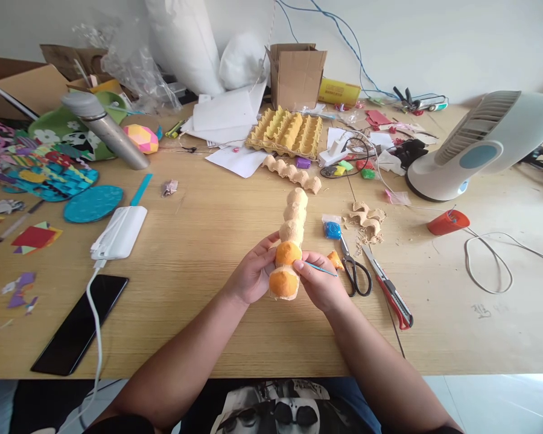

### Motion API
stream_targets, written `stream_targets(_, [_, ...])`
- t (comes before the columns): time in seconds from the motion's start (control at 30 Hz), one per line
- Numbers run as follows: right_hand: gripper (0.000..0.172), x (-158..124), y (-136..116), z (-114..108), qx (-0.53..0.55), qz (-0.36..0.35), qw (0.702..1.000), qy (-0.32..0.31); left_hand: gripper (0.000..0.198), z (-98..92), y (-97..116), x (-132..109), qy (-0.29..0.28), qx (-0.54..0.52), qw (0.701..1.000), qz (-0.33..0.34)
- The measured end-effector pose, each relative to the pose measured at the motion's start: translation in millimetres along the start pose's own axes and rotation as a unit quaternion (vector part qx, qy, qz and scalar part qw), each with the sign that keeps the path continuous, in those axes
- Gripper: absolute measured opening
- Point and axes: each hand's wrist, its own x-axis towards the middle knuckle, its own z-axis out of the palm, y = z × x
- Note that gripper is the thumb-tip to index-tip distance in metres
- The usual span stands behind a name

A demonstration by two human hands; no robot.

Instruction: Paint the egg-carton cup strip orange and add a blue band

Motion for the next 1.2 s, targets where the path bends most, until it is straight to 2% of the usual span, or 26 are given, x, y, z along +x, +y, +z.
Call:
stream_targets(0.23, [0.039, -1.9, 0.6, 1.2, 0.009, -0.015, 1.0, 0.004, 0.043, 3.7, -2.4, -1.0, -0.001, -0.004, 1.0, 0.002])
stream_targets(0.57, [0.04, -2.7, -4.9, 5.6, 0.068, 0.028, 0.997, -0.011, 0.042, 1.0, -2.8, -0.2, -0.006, -0.008, 1.0, 0.018])
stream_targets(0.77, [0.037, -2.6, -1.8, 3.8, 0.027, -0.002, 1.0, 0.015, 0.041, 4.0, -3.6, -0.3, -0.009, -0.005, 1.0, 0.017])
stream_targets(0.93, [0.04, -1.6, -2.4, 3.3, 0.041, 0.009, 0.999, -0.002, 0.049, 5.6, -1.9, -0.9, -0.002, 0.004, 1.0, 0.024])
stream_targets(1.2, [0.041, 2.0, -2.0, -3.0, -0.016, 0.003, 1.0, -0.001, 0.057, 5.9, -0.3, -1.3, -0.002, 0.03, 0.999, 0.035])
